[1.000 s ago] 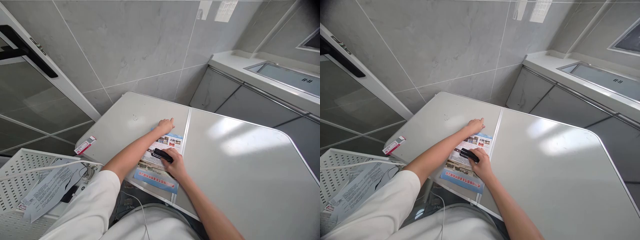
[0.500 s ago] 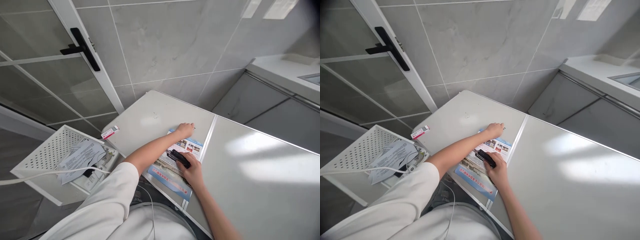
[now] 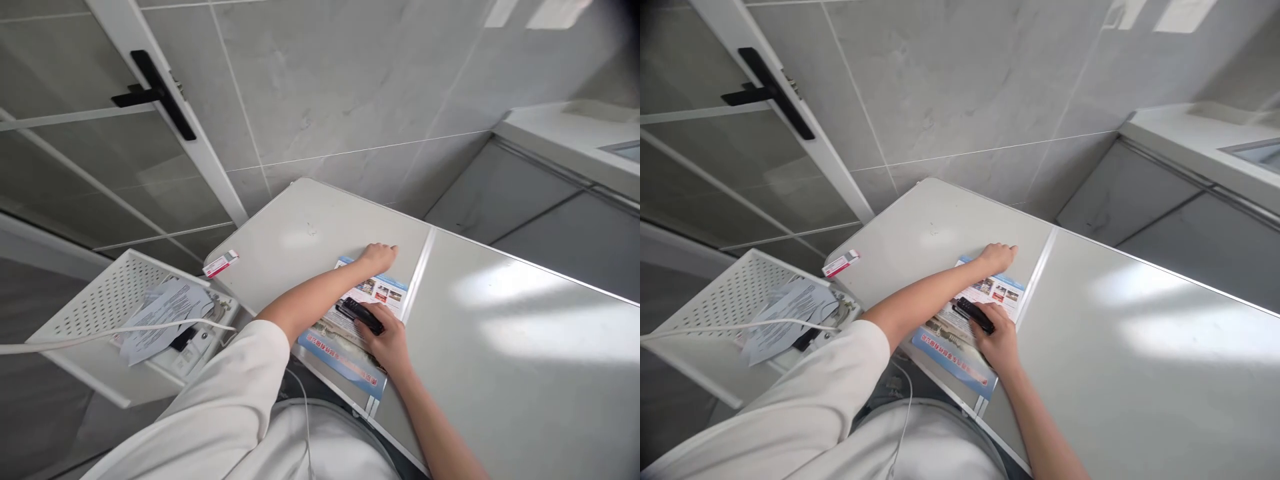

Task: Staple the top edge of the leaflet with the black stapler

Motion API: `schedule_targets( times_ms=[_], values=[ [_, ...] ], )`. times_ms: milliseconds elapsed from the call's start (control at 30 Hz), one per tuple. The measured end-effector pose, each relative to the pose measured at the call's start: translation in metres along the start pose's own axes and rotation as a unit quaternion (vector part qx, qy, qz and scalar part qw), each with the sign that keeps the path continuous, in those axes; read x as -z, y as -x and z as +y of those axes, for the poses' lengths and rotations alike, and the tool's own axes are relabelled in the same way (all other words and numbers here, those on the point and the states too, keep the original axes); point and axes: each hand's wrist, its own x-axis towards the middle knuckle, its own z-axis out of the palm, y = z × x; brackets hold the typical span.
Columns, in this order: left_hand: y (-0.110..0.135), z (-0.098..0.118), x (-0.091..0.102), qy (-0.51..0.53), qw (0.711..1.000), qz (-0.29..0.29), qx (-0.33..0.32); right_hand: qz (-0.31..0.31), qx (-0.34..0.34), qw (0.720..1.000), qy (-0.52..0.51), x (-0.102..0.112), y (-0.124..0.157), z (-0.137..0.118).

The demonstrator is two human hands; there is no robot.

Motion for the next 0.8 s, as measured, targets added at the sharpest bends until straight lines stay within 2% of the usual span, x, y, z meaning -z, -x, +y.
schedule_targets(
  times_ms=[100,200,233,300,367,400,433,467,533,600,633,700,767,800],
  values=[
    [0.012,-0.003,0.005,0.029,0.999,0.013,0.039,0.001,-0.004,1.0,0.014,0.002,0.002,0.003],
    [0.048,-0.016,0.017,0.048,0.993,0.045,0.1,-0.003,-0.007,1.0,0.028,0.002,0.002,0.007],
    [0.068,-0.021,0.023,0.06,0.988,0.068,0.123,-0.004,-0.007,0.999,0.031,0.001,0.003,0.007],
    [0.12,-0.03,0.039,0.167,0.963,0.15,0.15,-0.001,-0.011,0.999,0.038,0.001,0.003,0.008],
    [0.184,-0.038,0.057,0.301,0.924,0.208,0.112,0.0,-0.021,0.999,0.044,0.002,0.004,0.008],
    [0.217,-0.042,0.066,0.377,0.897,0.211,0.092,-0.001,-0.026,0.999,0.047,0.002,0.005,0.007],
    [0.25,-0.046,0.074,0.456,0.87,0.178,0.066,-0.002,-0.032,0.998,0.049,0.002,0.005,0.008],
    [0.281,-0.048,0.08,0.524,0.846,0.097,0.027,-0.003,-0.038,0.998,0.05,0.002,0.006,0.008],
    [0.333,-0.05,0.085,0.585,0.801,-0.105,-0.071,0.0,-0.046,0.998,0.051,0.003,0.006,0.009],
    [0.371,-0.05,0.08,0.554,0.753,-0.316,-0.163,0.0,-0.049,0.997,0.052,0.003,0.007,0.012],
    [0.387,-0.051,0.076,0.543,0.727,-0.371,-0.196,-0.001,-0.049,0.997,0.054,0.002,0.007,0.013],
    [0.418,-0.06,0.066,0.566,0.699,-0.388,-0.201,-0.001,-0.049,0.997,0.056,0.002,0.007,0.015],
    [0.454,-0.086,0.061,0.559,0.689,-0.433,-0.16,0.003,-0.054,0.997,0.058,0.002,0.008,0.016],
    [0.474,-0.105,0.061,0.549,0.685,-0.465,-0.112,0.005,-0.057,0.997,0.058,0.002,0.008,0.016]
  ],
)
